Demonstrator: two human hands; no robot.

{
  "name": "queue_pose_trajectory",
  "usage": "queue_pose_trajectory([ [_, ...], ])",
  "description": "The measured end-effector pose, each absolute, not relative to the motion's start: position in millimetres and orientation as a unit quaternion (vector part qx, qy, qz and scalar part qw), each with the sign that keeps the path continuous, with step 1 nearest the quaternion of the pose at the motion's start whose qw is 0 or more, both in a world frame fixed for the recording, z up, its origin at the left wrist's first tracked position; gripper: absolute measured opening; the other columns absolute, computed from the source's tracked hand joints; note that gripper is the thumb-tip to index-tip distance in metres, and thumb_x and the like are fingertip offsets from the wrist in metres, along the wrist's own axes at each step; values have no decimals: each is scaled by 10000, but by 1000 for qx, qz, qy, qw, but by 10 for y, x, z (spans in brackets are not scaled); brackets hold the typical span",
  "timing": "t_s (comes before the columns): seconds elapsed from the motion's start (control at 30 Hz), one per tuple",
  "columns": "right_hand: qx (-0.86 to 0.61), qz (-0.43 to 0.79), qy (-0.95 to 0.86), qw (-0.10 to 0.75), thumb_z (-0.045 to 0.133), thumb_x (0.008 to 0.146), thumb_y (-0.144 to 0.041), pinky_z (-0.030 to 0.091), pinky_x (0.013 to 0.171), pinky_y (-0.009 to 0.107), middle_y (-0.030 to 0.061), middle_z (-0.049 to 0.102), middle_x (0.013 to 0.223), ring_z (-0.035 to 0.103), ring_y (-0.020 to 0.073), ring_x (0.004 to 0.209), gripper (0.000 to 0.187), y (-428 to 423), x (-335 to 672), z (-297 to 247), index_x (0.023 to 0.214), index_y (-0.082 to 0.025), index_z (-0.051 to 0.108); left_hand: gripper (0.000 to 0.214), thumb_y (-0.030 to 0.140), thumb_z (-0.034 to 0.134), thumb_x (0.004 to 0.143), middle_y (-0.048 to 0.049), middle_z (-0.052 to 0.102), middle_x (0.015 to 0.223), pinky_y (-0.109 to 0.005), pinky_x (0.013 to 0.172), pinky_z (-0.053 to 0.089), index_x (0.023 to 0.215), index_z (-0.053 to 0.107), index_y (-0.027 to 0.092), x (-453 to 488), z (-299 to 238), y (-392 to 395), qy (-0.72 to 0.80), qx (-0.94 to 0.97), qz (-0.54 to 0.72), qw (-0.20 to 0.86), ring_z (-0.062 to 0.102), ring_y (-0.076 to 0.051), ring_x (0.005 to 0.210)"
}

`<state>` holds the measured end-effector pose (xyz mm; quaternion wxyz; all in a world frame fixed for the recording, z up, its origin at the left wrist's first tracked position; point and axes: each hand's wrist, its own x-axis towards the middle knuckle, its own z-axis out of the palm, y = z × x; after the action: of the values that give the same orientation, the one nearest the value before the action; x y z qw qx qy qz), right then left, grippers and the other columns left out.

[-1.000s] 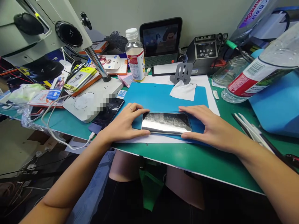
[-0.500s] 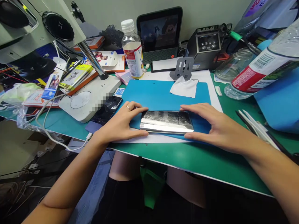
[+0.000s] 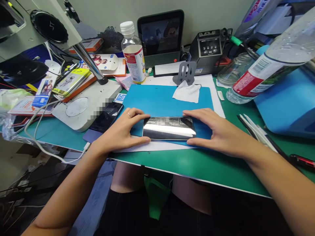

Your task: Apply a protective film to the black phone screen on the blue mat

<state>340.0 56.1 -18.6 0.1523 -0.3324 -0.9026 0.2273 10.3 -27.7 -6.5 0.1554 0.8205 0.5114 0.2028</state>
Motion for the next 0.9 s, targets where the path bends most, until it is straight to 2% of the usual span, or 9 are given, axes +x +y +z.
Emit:
queue_pose_trajectory([
  [0.37, -334, 230, -901, 157, 716, 780, -614, 485, 1018, 568, 115, 617, 1338, 566, 386, 1225, 726, 506, 3368, -99, 1402, -287, 533, 612, 543, 708, 839, -108, 546, 1272, -494, 1057, 432, 1363, 573, 257, 133, -60, -277, 524, 815, 190, 157, 500, -327, 1196],
  [0.57, -318, 225, -907, 158, 716, 799, -592, 465, 1040, 539, 113, 602, 1357, 542, 369, 1253, 728, 500, 3402, -119, 1419, -272, 509, 616, 545, 705, 841, -117, 548, 1271, -525, 1055, 426, 1361, 572, 243, 141, -68, -273, 523, 818, 183, 154, 501, -335, 1182],
  [0.9, -316, 233, -905, 163, 726, 801, -559, 479, 1015, 556, 117, 602, 1366, 541, 373, 1256, 706, 477, 3416, -105, 1418, -284, 521, 610, 529, 698, 853, -109, 544, 1269, -487, 1053, 423, 1368, 558, 235, 149, -75, -284, 528, 817, 175, 151, 488, -318, 1198],
])
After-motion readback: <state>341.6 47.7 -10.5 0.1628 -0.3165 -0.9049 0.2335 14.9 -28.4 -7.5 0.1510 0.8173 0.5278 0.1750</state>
